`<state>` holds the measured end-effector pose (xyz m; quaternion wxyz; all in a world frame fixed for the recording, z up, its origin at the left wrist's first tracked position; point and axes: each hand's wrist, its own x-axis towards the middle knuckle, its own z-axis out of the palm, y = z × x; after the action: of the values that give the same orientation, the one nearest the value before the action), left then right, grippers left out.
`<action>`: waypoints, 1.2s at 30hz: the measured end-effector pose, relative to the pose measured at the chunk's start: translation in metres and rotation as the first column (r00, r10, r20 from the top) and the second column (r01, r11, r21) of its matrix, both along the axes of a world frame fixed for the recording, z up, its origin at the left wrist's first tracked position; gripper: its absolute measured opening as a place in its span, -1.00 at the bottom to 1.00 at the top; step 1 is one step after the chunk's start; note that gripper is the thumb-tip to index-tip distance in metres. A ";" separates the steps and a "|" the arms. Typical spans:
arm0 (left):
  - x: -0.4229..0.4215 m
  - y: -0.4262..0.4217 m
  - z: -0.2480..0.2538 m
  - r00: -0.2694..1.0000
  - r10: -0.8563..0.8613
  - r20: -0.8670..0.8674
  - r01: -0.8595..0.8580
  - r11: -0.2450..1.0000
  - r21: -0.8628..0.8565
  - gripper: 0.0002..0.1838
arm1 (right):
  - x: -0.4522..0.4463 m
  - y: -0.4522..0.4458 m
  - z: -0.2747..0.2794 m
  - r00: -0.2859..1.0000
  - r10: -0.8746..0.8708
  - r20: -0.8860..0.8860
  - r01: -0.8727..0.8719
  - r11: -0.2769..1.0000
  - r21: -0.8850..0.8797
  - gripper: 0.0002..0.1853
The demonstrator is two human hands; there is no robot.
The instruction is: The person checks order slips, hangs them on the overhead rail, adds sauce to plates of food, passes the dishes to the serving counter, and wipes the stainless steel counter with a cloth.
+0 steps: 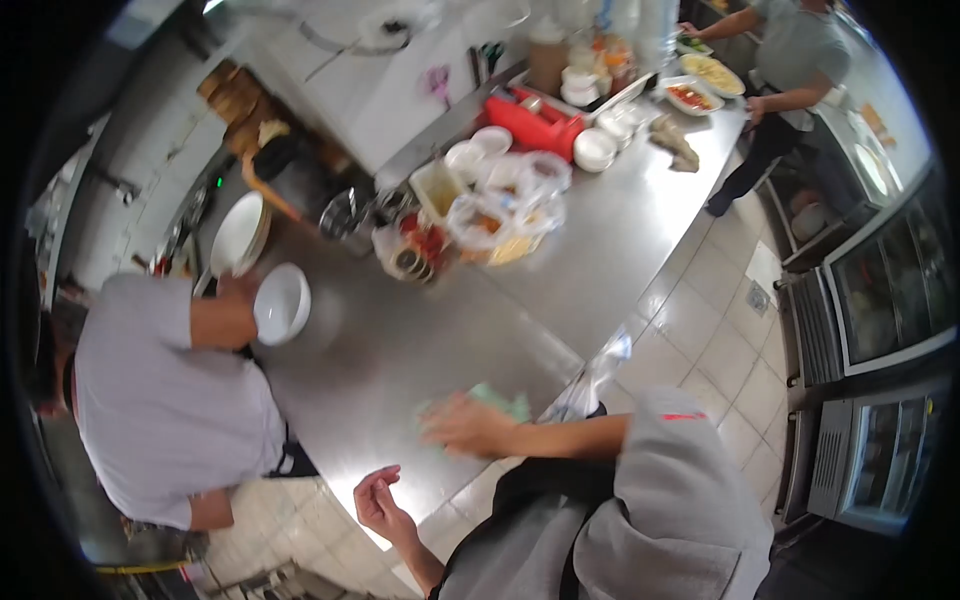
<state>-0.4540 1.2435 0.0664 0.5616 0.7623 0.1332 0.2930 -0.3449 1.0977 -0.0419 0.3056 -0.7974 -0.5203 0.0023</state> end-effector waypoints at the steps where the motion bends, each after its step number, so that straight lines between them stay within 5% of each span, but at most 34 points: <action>1: 0.009 -0.010 0.001 0.999 -0.038 0.003 0.037 0.999 0.015 -0.90 | 0.026 -0.044 0.011 0.985 -0.171 -0.035 0.167 0.982 -0.091 -0.53; 3: 0.028 -0.034 0.002 0.993 -0.118 -0.003 0.118 0.993 -0.014 -0.89 | 0.065 -0.123 0.032 0.841 -0.538 0.059 0.541 0.831 -0.130 -0.56; 7: 0.068 -0.106 0.010 0.930 -0.365 0.052 0.365 0.931 0.008 -0.88 | 0.134 -0.238 0.013 0.605 -0.779 0.166 0.796 0.596 -0.104 -0.57; 11: 0.099 -0.201 0.006 0.839 -0.540 0.063 0.542 0.841 -0.015 -0.88 | 0.208 -0.346 -0.005 0.475 -0.856 0.204 0.880 0.469 -0.080 -0.57; 14: 0.117 -0.279 0.004 0.752 -0.659 0.020 0.659 0.752 0.011 -0.87 | 0.253 -0.425 0.011 0.425 -0.810 0.404 0.891 0.452 -0.031 -0.54; 18: 0.144 -0.364 0.001 0.601 -0.797 -0.055 0.798 0.603 -0.004 -0.83 | 0.319 -0.502 0.019 0.394 -0.901 0.180 0.919 0.380 -0.105 -0.53; 24: 0.205 -0.440 -0.008 0.533 -0.830 -0.164 0.845 0.533 0.045 -0.87 | 0.340 -0.513 -0.010 0.498 -0.816 0.294 0.827 0.548 0.121 -0.72; 27: 0.241 -0.482 -0.007 0.512 -0.843 -0.165 0.856 0.516 0.018 -0.87 | 0.344 -0.526 -0.005 0.615 -0.763 0.198 0.760 0.641 0.107 -0.76; 31: 0.294 -0.536 -0.016 0.513 -0.859 -0.002 0.856 0.511 -0.073 -0.84 | 0.365 -0.548 0.001 0.686 -0.693 0.220 0.692 0.716 0.094 -0.74; 36: 0.359 -0.587 -0.015 0.594 -0.804 -0.017 0.756 0.565 -0.331 -0.80 | 0.372 -0.565 0.004 0.756 -0.605 0.250 0.593 0.794 0.132 -0.71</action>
<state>-0.0950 0.6569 0.0514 0.7245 0.6728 -0.1308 -0.0733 0.0272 0.5327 -0.0381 0.2313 -0.9068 -0.2755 -0.2197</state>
